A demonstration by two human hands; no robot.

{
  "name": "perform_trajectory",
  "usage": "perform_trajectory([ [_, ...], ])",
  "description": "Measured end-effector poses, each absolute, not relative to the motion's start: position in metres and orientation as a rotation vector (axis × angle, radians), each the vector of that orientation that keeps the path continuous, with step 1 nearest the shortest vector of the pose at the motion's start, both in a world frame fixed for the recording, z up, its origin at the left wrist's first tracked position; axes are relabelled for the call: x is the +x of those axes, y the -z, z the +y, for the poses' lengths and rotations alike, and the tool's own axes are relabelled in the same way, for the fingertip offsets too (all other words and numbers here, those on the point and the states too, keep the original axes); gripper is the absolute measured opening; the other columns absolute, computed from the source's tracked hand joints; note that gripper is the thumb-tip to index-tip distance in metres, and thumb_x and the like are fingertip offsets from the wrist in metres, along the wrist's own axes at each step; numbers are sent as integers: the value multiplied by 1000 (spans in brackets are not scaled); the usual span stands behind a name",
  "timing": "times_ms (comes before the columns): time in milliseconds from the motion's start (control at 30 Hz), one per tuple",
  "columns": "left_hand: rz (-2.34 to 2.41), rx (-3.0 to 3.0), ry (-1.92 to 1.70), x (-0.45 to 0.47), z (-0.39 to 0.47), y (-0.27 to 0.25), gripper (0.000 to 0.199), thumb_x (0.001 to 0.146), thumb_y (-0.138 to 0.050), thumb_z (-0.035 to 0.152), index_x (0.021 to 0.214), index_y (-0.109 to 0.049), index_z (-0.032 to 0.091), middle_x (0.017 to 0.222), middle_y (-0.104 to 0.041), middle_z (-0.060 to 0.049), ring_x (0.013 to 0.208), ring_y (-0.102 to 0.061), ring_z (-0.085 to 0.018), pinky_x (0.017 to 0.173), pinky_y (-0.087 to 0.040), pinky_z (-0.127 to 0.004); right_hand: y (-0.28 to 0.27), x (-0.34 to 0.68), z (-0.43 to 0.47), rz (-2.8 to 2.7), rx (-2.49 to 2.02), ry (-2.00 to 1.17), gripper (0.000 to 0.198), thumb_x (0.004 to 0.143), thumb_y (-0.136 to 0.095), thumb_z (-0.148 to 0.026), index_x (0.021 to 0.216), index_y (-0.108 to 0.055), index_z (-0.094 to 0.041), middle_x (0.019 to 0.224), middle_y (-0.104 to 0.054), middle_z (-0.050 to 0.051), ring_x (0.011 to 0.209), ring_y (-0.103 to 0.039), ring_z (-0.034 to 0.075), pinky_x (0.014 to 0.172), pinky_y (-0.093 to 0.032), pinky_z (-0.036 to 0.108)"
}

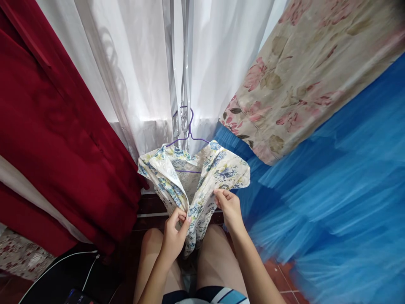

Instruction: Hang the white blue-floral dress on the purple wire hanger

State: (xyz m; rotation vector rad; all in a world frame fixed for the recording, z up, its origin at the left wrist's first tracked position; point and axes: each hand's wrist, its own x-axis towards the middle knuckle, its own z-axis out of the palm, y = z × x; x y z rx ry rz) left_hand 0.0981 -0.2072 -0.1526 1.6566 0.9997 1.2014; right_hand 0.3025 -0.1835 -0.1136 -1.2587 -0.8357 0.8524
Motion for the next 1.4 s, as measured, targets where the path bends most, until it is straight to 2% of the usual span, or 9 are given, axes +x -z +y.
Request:
perform_trajectory([
  [200, 1013, 1649, -1221, 100, -207, 153, 15, 94, -56, 28, 84, -50, 19, 80, -51, 0, 79, -52, -15, 75, -42, -25, 108, 304, -182, -816, -1245, -816, 32, 79, -69, -40, 59, -56, -19, 48, -46, -4, 45, -33, 10, 45, -24, 26],
  [367, 1024, 1628, -1221, 102, -207, 152, 15, 93, -57, 30, 84, -52, 19, 80, -53, -1, 79, -54, -16, 75, -44, -25, 115, 302, -194, -902, -1312, -769, 40, 81, -69, -46, 56, -51, -20, 50, -46, -4, 48, -36, 11, 48, -28, 26],
  [600, 1024, 1623, -1210, 102, -204, 148, 15, 92, -58, 31, 85, -53, 19, 79, -54, -1, 78, -55, -16, 75, -45, -25, 130, 294, -198, -1006, -1355, -867, 35, 74, -74, -52, 74, -66, -18, 51, -50, -4, 48, -41, 12, 47, -29, 25],
  [967, 1052, 1601, -1215, 105, -204, 155, 15, 92, -57, 30, 84, -52, 19, 79, -53, -1, 78, -53, -16, 74, -44, -25, 124, 295, -197, -950, -1310, -917, 30, 77, -69, -46, 68, -60, -18, 48, -48, -4, 45, -36, 11, 46, -24, 25],
  [1200, 1057, 1603, -1197, 106, -200, 156, 16, 92, -57, 32, 84, -52, 19, 80, -54, -2, 79, -54, -16, 73, -44, -25, 117, 305, -196, -824, -1204, -1065, 27, 76, -70, -43, 69, -59, -19, 45, -45, -6, 43, -25, 9, 45, -14, 25],
  [1400, 1061, 1600, -1203, 107, -200, 158, 15, 93, -57, 30, 85, -51, 19, 80, -54, -1, 79, -54, -16, 74, -44, -25, 114, 311, -194, -800, -1184, -1063, 29, 79, -68, -40, 64, -54, -20, 46, -43, -6, 44, -24, 9, 44, -14, 25],
])
